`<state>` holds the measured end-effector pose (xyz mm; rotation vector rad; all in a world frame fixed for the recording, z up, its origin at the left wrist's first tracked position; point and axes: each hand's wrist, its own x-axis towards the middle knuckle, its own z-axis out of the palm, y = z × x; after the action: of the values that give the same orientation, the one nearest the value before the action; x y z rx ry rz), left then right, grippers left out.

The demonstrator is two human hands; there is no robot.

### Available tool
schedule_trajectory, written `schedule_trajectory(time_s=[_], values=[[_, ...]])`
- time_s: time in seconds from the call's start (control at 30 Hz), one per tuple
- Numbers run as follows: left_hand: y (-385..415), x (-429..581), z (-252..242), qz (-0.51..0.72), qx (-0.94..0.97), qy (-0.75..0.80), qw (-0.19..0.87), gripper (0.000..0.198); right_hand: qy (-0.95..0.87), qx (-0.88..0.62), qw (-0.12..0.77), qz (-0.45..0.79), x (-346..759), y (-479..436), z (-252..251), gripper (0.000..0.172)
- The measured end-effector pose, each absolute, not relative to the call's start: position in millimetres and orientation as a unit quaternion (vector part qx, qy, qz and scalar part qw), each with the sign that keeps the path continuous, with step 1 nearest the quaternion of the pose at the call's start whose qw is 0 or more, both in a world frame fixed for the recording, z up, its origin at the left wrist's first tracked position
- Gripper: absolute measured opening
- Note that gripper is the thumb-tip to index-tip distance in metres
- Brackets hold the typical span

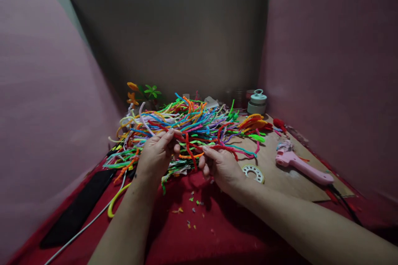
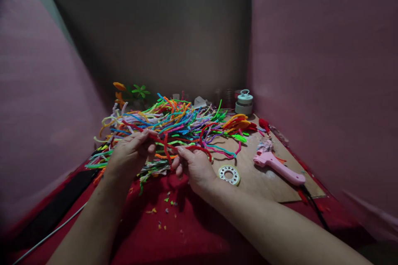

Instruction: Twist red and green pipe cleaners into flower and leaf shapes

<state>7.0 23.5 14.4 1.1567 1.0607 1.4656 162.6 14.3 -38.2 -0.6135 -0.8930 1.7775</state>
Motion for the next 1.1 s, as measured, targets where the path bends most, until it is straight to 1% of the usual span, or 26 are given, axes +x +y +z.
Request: schedule_trajectory(time_s=[0.1, 0.27, 0.4, 0.5, 0.67, 0.8, 1.0, 1.1], values=[[27.5, 6.6, 13.2, 0.637, 0.436, 0.412, 0.484, 0.016, -0.349, -0.273, 0.500, 0.744, 160.9, 15.6, -37.3, 0.031], [31.4, 2.7, 11.7, 0.683, 0.374, 0.381, 0.498, 0.009, -0.253, -0.282, 0.529, 0.759, 159.9, 21.2, -36.2, 0.023], [31.2, -0.7, 11.8, 0.693, 0.369, 0.403, 0.470, 0.009, -0.167, -0.264, 0.509, 0.802, 165.0, 31.3, -36.4, 0.017], [32.6, -4.6, 11.5, 0.704, 0.368, 0.413, 0.445, 0.009, -0.138, -0.266, 0.506, 0.809, 168.7, 39.4, -38.4, 0.014], [37.4, -8.0, 9.3, 0.703, 0.371, 0.418, 0.439, 0.006, -0.147, -0.271, 0.508, 0.804, 170.4, 42.8, -39.6, 0.020], [37.5, -6.4, 9.5, 0.704, 0.379, 0.424, 0.426, 0.010, -0.162, -0.267, 0.502, 0.806, 171.4, 41.5, -36.6, 0.028], [34.6, -4.5, 11.0, 0.700, 0.389, 0.405, 0.441, 0.012, -0.166, -0.250, 0.496, 0.815, 173.6, 43.9, -37.3, 0.032], [33.6, -0.6, 11.5, 0.698, 0.401, 0.379, 0.456, 0.019, -0.161, -0.247, 0.501, 0.814, 174.8, 45.3, -37.1, 0.034]])
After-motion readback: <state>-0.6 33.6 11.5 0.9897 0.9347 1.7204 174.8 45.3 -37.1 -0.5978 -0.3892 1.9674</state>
